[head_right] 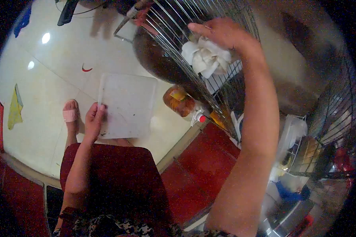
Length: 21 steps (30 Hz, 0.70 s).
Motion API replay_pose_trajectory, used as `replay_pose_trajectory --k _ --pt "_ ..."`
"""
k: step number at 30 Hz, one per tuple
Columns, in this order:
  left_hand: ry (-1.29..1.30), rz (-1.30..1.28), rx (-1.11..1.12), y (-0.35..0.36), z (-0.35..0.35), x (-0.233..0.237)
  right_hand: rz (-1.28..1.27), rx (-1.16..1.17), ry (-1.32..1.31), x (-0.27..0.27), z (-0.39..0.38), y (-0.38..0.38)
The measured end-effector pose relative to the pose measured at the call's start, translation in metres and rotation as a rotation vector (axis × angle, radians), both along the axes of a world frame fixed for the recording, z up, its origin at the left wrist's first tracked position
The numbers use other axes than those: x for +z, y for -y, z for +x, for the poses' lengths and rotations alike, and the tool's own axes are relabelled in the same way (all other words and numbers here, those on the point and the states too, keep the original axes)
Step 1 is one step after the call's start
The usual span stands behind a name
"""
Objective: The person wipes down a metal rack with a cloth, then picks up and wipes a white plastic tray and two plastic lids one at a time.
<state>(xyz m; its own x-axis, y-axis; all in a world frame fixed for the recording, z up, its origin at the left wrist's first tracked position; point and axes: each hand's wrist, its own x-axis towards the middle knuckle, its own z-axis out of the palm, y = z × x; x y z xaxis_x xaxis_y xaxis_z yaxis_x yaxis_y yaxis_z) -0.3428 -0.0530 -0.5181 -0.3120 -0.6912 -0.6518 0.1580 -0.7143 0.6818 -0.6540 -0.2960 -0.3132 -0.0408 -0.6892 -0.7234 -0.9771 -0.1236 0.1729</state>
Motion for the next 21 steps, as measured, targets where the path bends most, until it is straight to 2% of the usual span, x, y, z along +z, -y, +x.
replay_pose_trajectory --k 4,10,12,13,15,16,18,21 --pt "0.018 0.008 -0.013 0.000 -0.004 0.005 0.019 -0.059 -0.042 0.001 -0.015 -0.010" --pt "0.036 0.016 -0.032 -0.001 -0.009 0.002 -0.075 -0.127 0.102 0.001 -0.029 -0.027" --pt "0.037 0.047 -0.027 -0.003 -0.011 0.001 -0.307 -0.176 0.337 0.008 -0.035 -0.045" --pt "0.032 0.042 -0.031 -0.004 -0.012 0.001 -0.313 -0.177 0.333 0.010 -0.042 -0.055" --pt "0.093 0.000 -0.022 -0.005 -0.014 0.001 -0.360 -0.381 0.596 0.016 -0.061 -0.076" --pt "0.091 -0.006 -0.025 -0.004 -0.013 0.000 -0.367 -0.382 0.594 0.025 -0.069 -0.085" --pt "0.064 0.046 -0.049 -0.005 -0.013 0.001 -0.179 -0.509 0.555 0.045 -0.084 -0.106" --pt "0.119 0.009 -0.069 -0.002 -0.017 0.007 -0.153 -0.484 0.468 0.051 -0.118 -0.137"
